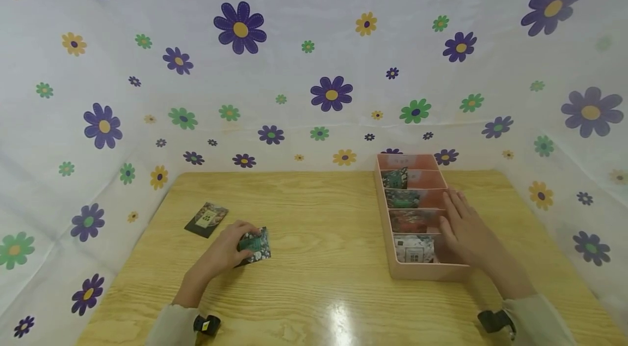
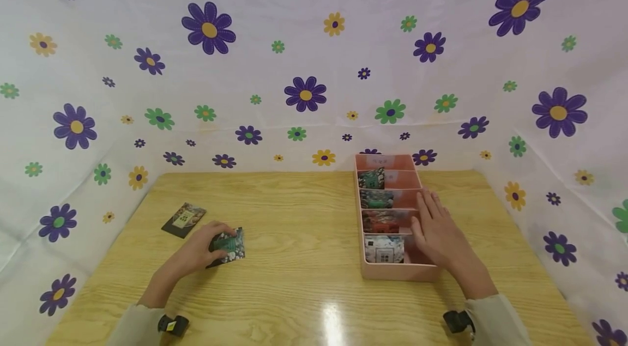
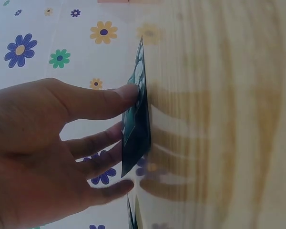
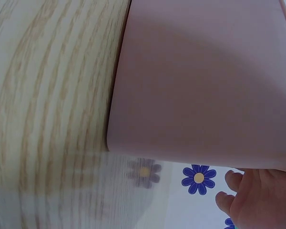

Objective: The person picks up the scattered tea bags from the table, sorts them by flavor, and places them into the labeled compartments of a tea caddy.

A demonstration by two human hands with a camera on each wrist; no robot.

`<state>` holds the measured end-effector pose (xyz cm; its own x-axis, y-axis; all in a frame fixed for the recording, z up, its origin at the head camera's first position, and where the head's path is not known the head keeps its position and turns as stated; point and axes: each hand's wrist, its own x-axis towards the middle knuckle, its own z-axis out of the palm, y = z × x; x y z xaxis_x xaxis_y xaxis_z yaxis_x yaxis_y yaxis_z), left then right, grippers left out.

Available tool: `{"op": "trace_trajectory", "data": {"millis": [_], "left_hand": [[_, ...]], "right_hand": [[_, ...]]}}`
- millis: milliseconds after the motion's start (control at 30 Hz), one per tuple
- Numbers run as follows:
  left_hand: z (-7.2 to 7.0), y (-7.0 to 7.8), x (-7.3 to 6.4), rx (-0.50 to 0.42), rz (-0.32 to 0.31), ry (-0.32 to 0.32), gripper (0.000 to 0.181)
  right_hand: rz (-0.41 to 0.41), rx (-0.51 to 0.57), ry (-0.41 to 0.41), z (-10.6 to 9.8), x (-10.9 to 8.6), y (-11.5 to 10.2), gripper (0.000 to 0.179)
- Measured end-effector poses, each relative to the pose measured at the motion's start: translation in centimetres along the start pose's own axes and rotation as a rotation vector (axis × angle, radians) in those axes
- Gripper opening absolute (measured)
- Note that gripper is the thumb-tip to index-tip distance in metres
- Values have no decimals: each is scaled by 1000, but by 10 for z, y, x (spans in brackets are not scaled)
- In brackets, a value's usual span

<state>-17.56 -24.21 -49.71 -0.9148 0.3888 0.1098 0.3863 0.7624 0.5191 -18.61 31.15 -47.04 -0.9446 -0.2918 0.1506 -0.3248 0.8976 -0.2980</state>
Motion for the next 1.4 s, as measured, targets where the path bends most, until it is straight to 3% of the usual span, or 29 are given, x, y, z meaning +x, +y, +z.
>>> {"op": "trace_trajectory", "data": {"millis": [267, 900, 1133, 1400], "left_hand": [[-3, 0, 2, 7, -41, -3, 37], [-7, -3, -2, -56, -38, -6, 35], [-13, 5, -1, -88, -70, -8, 38], [-17, 8, 6, -153, -28, 10, 34]], "right_hand": [[-15, 0, 9, -2, 0, 0, 64], [-24, -8, 13, -1, 0, 0, 64], [-7, -14, 6, -1, -1, -1, 64], [5, -22, 10, 0, 0, 0, 64]]}}
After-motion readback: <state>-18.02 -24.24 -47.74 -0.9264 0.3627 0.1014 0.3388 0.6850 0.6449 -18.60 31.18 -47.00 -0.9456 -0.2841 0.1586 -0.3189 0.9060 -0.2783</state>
